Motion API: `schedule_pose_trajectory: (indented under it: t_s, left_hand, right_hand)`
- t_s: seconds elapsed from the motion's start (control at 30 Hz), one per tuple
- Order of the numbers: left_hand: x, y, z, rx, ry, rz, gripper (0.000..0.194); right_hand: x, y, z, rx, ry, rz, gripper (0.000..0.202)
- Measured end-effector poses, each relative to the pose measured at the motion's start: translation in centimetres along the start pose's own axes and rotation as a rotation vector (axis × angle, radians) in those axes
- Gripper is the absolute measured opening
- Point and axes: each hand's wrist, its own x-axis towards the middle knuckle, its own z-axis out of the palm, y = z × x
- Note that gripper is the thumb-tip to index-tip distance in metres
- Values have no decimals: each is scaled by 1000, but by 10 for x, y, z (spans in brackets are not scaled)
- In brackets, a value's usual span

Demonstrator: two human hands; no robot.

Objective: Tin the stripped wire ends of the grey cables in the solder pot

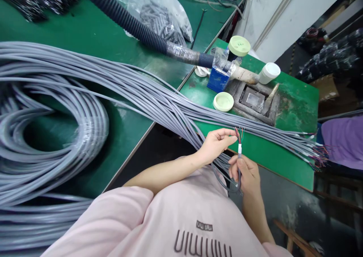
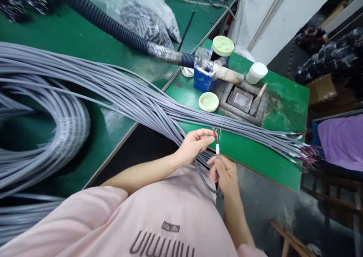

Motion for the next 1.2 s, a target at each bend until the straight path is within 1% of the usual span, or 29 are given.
schedule_pose_trajectory:
  t_s: [0.13, 0.27, 0.4, 0.5, 0.6, 0.93, 1.2]
  left_hand:
    - [3, 0, 1, -64, -11, -29, 32]
    - [4, -4, 1, -96, 46, -24, 30]
    - [1, -7, 2, -65, 95, 28, 30]
    - [-1, -4, 2, -2, 77, 94, 30]
    - [-1, 0, 3, 27, 52, 110, 31]
    - [3, -1, 0, -2, 84, 49, 33]
    - [12, 0, -7, -25, 31, -102, 41]
  right_hand:
    - [0, -2, 3, -13, 17, -4, 27]
    - [1, -1, 5, -3, 36, -12, 27]
    - [2, 1, 5, -10, 59, -6, 28]
    - [2, 2, 6, -63, 68, -12, 28]
    - [2, 2, 7, -127, 70, -28, 28]
    - [2, 0, 10, -212, 58, -46, 27]
    - [2, -4, 11, -274, 40, -47, 27]
